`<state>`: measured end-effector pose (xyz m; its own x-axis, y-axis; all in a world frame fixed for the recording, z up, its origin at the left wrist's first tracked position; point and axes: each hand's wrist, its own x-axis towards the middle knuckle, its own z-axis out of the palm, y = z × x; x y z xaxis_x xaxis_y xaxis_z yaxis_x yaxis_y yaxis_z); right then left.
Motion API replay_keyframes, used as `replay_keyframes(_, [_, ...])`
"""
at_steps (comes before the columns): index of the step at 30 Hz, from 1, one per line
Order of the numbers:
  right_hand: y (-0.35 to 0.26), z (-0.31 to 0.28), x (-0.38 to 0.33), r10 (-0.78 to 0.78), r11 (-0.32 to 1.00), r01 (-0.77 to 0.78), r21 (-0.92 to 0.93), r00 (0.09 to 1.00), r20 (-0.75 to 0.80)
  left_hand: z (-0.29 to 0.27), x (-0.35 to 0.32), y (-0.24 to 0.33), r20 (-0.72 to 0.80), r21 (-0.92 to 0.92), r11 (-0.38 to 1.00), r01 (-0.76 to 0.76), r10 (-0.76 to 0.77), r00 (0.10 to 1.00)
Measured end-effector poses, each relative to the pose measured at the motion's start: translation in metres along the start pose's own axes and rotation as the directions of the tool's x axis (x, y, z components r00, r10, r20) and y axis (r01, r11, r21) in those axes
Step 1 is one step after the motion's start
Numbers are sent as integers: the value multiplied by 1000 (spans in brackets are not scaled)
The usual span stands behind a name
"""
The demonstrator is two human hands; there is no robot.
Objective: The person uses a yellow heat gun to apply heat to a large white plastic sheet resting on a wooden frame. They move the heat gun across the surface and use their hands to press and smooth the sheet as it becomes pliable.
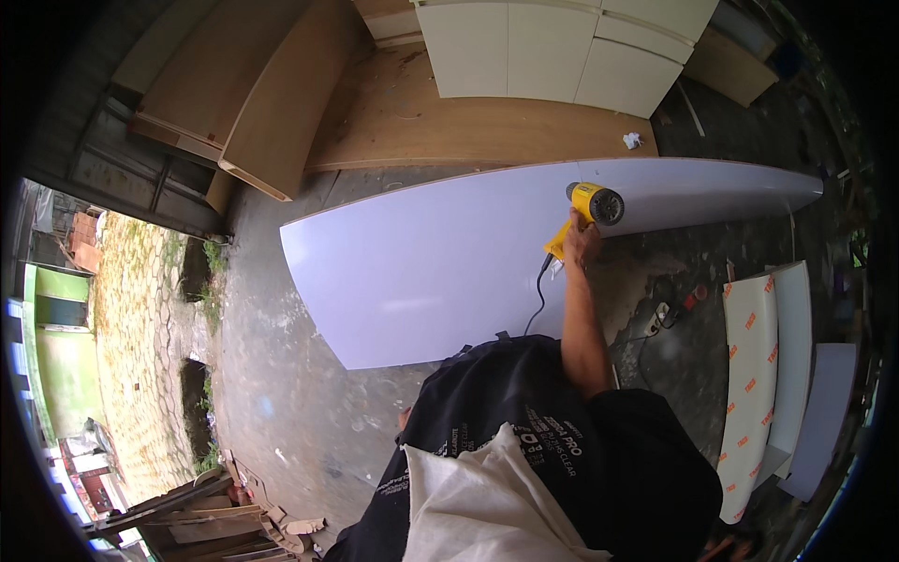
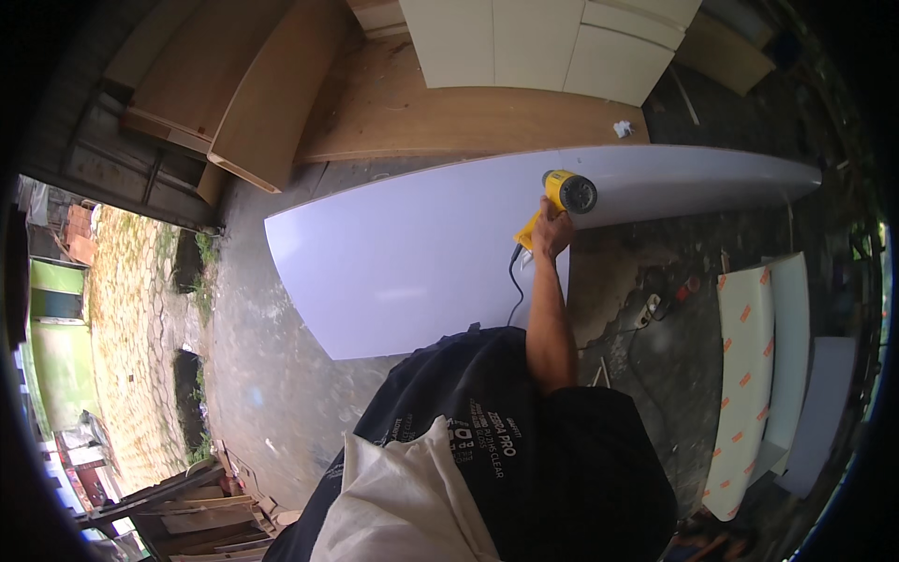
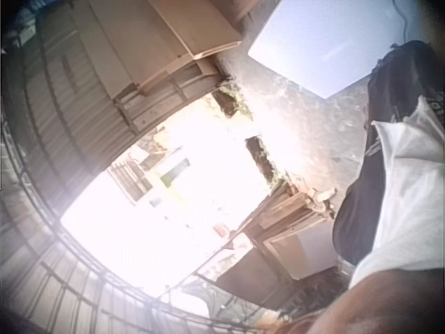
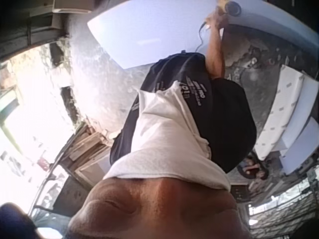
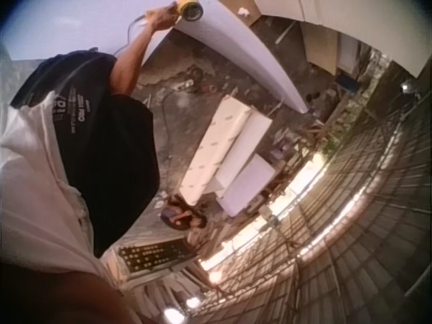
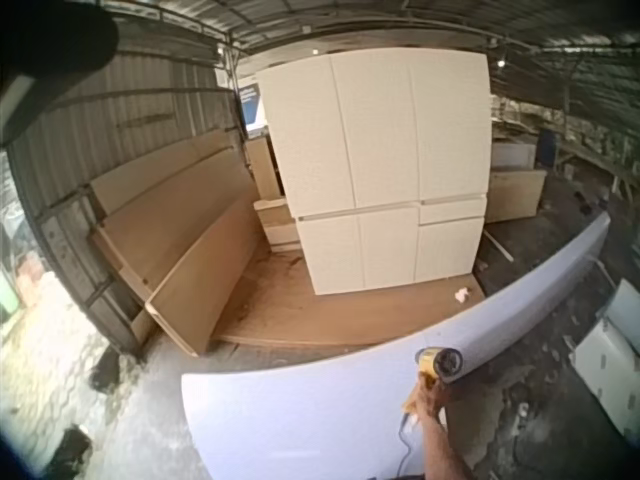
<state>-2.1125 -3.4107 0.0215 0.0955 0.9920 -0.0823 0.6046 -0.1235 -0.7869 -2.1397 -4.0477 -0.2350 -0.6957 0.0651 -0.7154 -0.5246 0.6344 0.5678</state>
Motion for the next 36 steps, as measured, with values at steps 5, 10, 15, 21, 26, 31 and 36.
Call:
replay_keyframes(5, [-11,29,-36,-118,992,105,69,967,227,5,16,29,33,17,998,-60,59,998])
replay_keyframes(10, [-18,62,-77,-279,955,188,230,836,473,12,22,80,13,-59,995,-81,82,997])
replay_keyframes(15, [-4,68,-76,-340,914,129,385,762,552,6,5,105,71,-168,974,-153,167,983])
replay_keyframes(21, [17,51,-38,-156,979,94,179,916,369,-6,7,45,61,-75,994,-77,82,995])
replay_keyframes(26, [24,22,-6,-43,998,39,45,996,77,-15,-1,4,23,-12,1000,9,-9,1000])
replay_keyframes(31, [19,14,-4,5,996,-2,93,1000,-31,-22,-6,8,8,-38,999,15,-15,1000])
replay_keyframes(36, [28,26,-7,-51,993,41,115,996,79,-3,-21,85,28,-36,999,-31,32,999])
